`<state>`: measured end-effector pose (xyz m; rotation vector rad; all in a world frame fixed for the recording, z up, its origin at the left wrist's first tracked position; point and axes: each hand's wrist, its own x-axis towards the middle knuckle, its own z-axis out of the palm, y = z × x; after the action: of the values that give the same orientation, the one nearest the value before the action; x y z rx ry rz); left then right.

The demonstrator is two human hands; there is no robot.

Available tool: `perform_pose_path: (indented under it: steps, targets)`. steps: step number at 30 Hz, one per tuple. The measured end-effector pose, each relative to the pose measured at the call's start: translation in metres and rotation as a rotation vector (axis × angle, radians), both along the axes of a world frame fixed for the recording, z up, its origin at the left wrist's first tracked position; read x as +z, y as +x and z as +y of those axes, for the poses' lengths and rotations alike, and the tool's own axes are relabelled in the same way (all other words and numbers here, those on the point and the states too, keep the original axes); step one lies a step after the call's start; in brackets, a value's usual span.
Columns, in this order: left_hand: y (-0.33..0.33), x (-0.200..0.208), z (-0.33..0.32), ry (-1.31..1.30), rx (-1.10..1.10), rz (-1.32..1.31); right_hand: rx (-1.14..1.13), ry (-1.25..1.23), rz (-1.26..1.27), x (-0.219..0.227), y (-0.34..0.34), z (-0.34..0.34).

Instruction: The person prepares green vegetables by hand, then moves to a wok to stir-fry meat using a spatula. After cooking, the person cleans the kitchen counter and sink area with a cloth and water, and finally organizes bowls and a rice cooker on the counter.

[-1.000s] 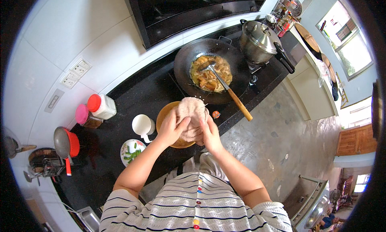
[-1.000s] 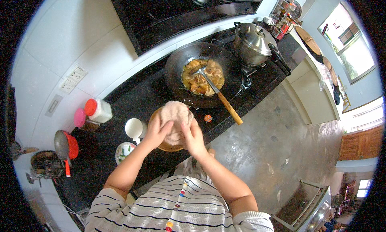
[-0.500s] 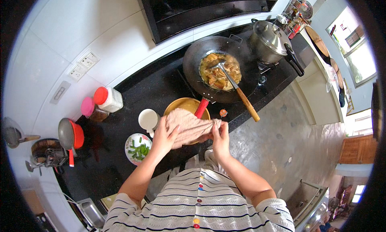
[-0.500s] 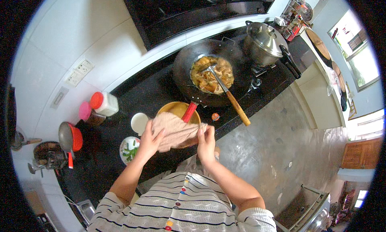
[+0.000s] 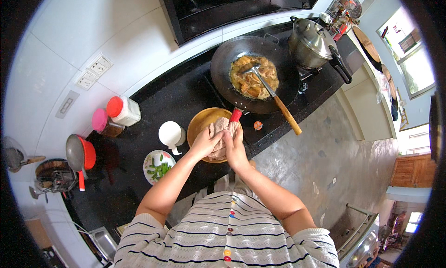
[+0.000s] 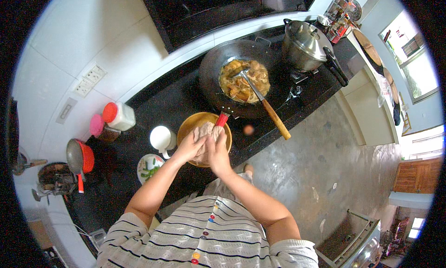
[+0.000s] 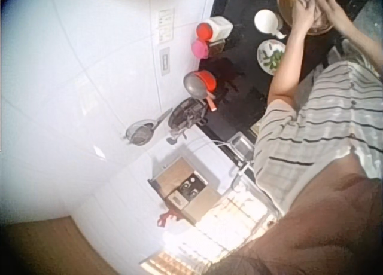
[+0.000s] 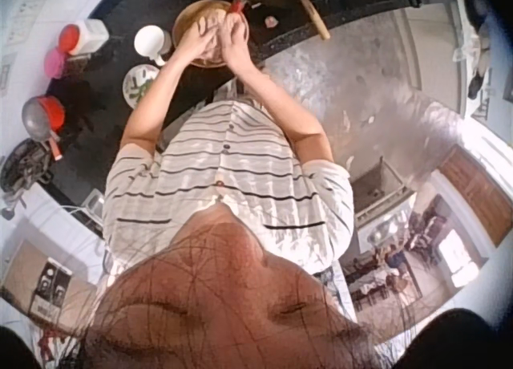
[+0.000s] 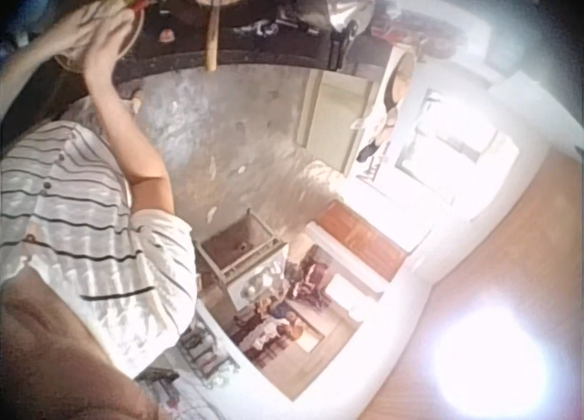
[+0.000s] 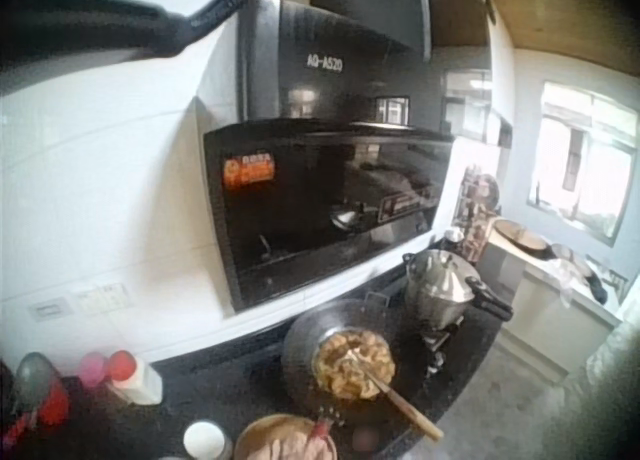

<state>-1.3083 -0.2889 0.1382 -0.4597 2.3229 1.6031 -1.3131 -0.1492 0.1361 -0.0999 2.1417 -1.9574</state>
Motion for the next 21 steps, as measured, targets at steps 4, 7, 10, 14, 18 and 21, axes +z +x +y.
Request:
perform_pose_path:
  steps: [4,7,10,14,18,21]
  targets:
    - [0.003,-0.004,0.002,0.024,0.015,0.064,0.159,0.121,-0.029,0.012,0.033,0.020]
    - [0.004,0.003,0.001,-0.097,-0.015,-0.037,0.027,0.159,0.128,-0.009,0.023,0.027]
    - [0.004,-0.024,-0.001,-0.234,-0.037,0.103,0.009,0.265,0.211,-0.051,-0.025,0.020]
    - [-0.004,-0.019,0.002,-0.165,-0.011,0.152,0.000,0.268,0.113,-0.031,-0.017,0.005]
    - [-0.002,-0.020,-0.004,-0.274,-0.044,0.191,0.164,0.348,0.093,0.012,0.007,0.022]
    - [-0.010,-0.028,0.002,-0.168,-0.075,0.171,0.024,0.164,0.100,-0.063,-0.021,0.028]
